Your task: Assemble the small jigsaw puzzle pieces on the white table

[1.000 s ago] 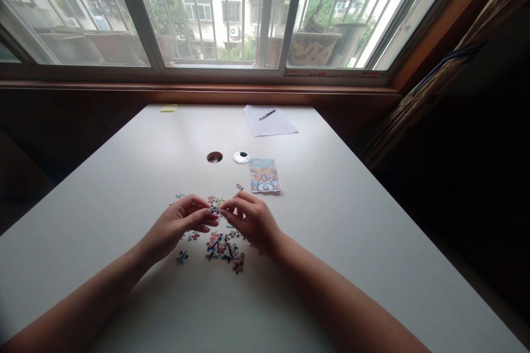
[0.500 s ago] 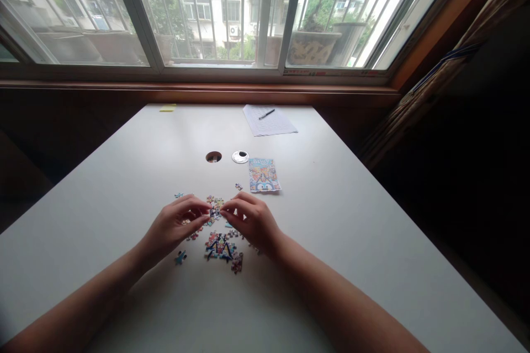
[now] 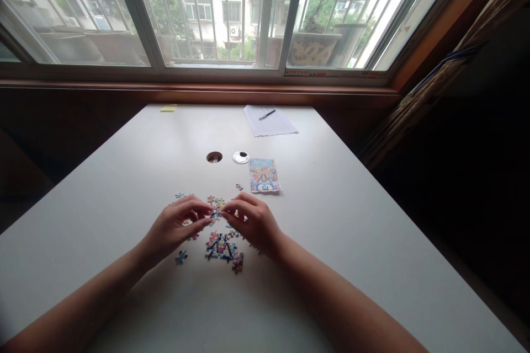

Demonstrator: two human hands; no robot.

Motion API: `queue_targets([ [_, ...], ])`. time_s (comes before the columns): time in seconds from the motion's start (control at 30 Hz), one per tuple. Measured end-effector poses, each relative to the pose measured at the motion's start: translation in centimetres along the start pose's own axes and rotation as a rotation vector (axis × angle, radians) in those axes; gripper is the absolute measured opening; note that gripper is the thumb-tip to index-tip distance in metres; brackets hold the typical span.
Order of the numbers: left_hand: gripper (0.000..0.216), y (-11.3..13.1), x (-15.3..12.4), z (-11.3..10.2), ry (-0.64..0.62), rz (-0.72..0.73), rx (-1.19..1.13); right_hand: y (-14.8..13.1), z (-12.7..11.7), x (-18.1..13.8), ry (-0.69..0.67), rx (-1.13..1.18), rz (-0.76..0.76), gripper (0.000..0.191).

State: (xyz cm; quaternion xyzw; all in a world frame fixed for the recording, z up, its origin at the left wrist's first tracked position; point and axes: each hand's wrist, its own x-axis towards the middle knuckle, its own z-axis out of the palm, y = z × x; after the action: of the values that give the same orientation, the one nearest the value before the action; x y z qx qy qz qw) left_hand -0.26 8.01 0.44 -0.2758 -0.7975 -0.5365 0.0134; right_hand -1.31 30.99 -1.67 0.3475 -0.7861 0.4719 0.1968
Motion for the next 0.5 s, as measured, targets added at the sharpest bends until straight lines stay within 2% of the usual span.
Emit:
queue_targets([
  [0.5,0.014,-0.2,0.06,-0.02,0.027,0.062,0.034,-0.33,0.04,-0.08,0.013,0.007,-0.027,0.004],
])
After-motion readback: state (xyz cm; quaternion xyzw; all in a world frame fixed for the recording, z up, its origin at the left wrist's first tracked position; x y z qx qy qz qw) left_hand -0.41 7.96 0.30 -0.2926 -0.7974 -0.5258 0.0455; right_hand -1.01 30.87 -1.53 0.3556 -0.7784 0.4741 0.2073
